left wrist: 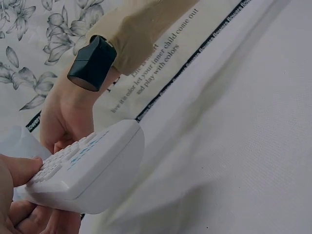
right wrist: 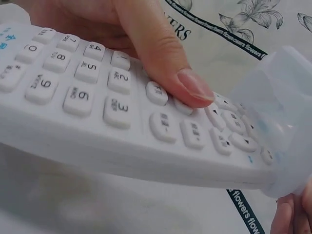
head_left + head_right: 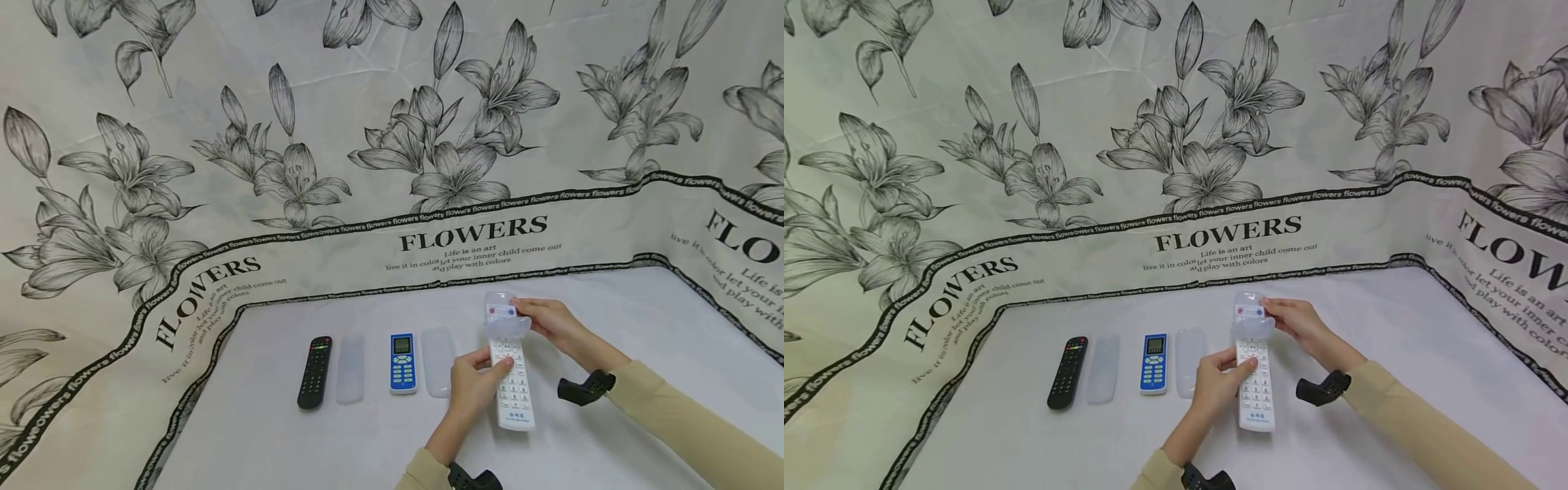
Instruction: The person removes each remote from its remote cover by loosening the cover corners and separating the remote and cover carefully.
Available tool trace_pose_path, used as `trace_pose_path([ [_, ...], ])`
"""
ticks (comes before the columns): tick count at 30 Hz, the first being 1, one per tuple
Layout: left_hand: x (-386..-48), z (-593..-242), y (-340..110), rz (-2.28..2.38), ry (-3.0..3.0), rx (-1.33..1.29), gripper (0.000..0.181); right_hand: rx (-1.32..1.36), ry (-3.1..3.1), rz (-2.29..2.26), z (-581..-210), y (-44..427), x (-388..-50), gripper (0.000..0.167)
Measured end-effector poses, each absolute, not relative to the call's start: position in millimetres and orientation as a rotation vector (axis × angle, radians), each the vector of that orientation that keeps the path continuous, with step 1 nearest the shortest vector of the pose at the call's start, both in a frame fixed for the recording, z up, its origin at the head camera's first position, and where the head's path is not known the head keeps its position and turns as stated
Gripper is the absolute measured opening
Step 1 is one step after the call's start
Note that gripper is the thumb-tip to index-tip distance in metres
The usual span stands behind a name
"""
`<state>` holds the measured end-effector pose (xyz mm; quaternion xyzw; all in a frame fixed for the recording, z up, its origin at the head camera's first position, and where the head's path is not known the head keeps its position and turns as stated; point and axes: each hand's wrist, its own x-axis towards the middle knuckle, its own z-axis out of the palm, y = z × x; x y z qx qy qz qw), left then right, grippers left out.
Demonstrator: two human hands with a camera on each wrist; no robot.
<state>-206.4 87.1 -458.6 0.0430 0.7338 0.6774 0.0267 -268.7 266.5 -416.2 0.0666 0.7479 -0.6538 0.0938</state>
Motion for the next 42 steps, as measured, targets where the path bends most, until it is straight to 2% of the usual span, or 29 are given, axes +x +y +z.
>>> trace_pose_path([
  [11, -203, -455, 89, 2.085, 2.267, 0.053, 0.027, 0.153, 2.08, -1.985, -416, 269, -275, 0.071],
  [25, -198, -461, 90, 2.052, 2.27, 0.118, 0.028, 0.138, 2.162, -1.919, -417, 273, -274, 0.067],
  [30, -197, -462, 89, 2.057, 2.249, 0.103, 0.027, 0.128, 2.177, -1.882, -416, 274, -276, 0.071],
  [42, -192, -463, 87, 2.049, 2.233, 0.043, 0.027, 0.066, 2.092, -1.849, -416, 275, -276, 0.066],
])
